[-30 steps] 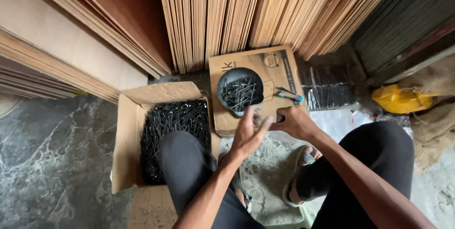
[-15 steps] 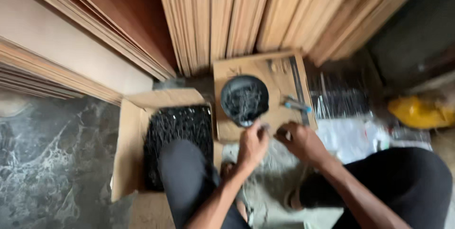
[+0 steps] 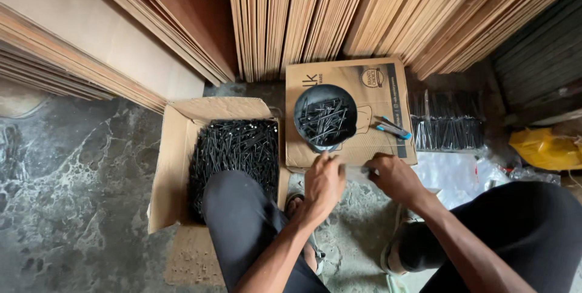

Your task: The person sits on the floor and repeatedly picks black fasteners from a bowl, places them into a small plastic bag, and returns the bag to a cardboard box. The person continues this cycle of filling and returning bags throughout the clip.

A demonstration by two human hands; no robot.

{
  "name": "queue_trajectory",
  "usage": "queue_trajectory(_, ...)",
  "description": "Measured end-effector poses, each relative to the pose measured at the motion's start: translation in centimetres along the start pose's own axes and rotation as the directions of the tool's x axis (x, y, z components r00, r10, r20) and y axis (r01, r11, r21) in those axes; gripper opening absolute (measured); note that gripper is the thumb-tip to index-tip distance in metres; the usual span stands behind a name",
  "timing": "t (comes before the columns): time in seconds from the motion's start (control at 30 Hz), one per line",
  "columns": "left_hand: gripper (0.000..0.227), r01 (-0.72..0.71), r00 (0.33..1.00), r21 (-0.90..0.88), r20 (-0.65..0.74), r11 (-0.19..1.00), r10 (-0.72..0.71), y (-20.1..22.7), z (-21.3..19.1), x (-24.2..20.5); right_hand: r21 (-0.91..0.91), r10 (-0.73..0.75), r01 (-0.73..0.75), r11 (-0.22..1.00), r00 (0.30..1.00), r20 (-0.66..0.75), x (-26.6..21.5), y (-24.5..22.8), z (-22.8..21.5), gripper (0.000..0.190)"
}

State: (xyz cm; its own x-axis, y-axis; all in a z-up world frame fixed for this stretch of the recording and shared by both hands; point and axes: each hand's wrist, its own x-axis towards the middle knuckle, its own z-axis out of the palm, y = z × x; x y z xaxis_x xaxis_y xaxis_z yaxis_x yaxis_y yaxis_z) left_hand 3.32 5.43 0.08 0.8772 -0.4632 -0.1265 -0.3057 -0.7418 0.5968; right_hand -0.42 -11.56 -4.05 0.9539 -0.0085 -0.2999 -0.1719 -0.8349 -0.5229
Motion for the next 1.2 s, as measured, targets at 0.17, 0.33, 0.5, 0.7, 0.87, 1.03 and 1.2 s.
queue_trajectory(0.17,0.009,0.103,0.995,0.012,-0.015,0.995,-0.103,-1.6,0.2,0.3,0.038,0.036,-0.041,0.998,0.993,0.116,0.5,1.1,0.1,0.021)
queue_trajectory(0.33,0.017,0.215,0.966,0.01,0.147,0.977,-0.214,-2.5,0.4,0.3,0.013,0.05,-0.054,0.998,0.982,0.18,1.1,1.1,0.2,0.023)
queue_trajectory(0.5,0.018,0.236,0.961,-0.043,0.157,0.971,-0.226,-3.0,0.4,1.2,0.088,0.19,-0.198,0.976,0.978,0.09,2.5,1.6,0.8,0.022)
queue_trajectory(0.7,0.016,0.348,0.93,-0.372,0.019,0.861,-0.368,-6.6,3.4,2.9,0.407,0.444,-0.457,0.791,0.886,0.133,3.5,0.2,0.3,0.025)
queue_trajectory(0.87,0.02,0.414,0.808,-0.869,0.214,0.271,-0.549,-2.6,-1.1,1.9,0.85,0.348,-0.451,0.272,0.87,0.35,3.0,-1.7,-1.2,0.015)
queue_trajectory(1.03,0.013,0.485,0.676,-0.789,0.612,-0.376,-0.412,-6.5,0.0,3.4,0.885,0.245,-0.44,-0.151,0.851,0.465,3.1,0.1,1.0,0.013)
queue_trajectory(1.2,0.016,0.503,0.698,-0.716,0.667,-0.485,-0.261,-7.2,-0.5,3.8,0.816,0.298,-0.23,-0.53,0.851,0.433,1.8,-4.4,-1.1,0.013)
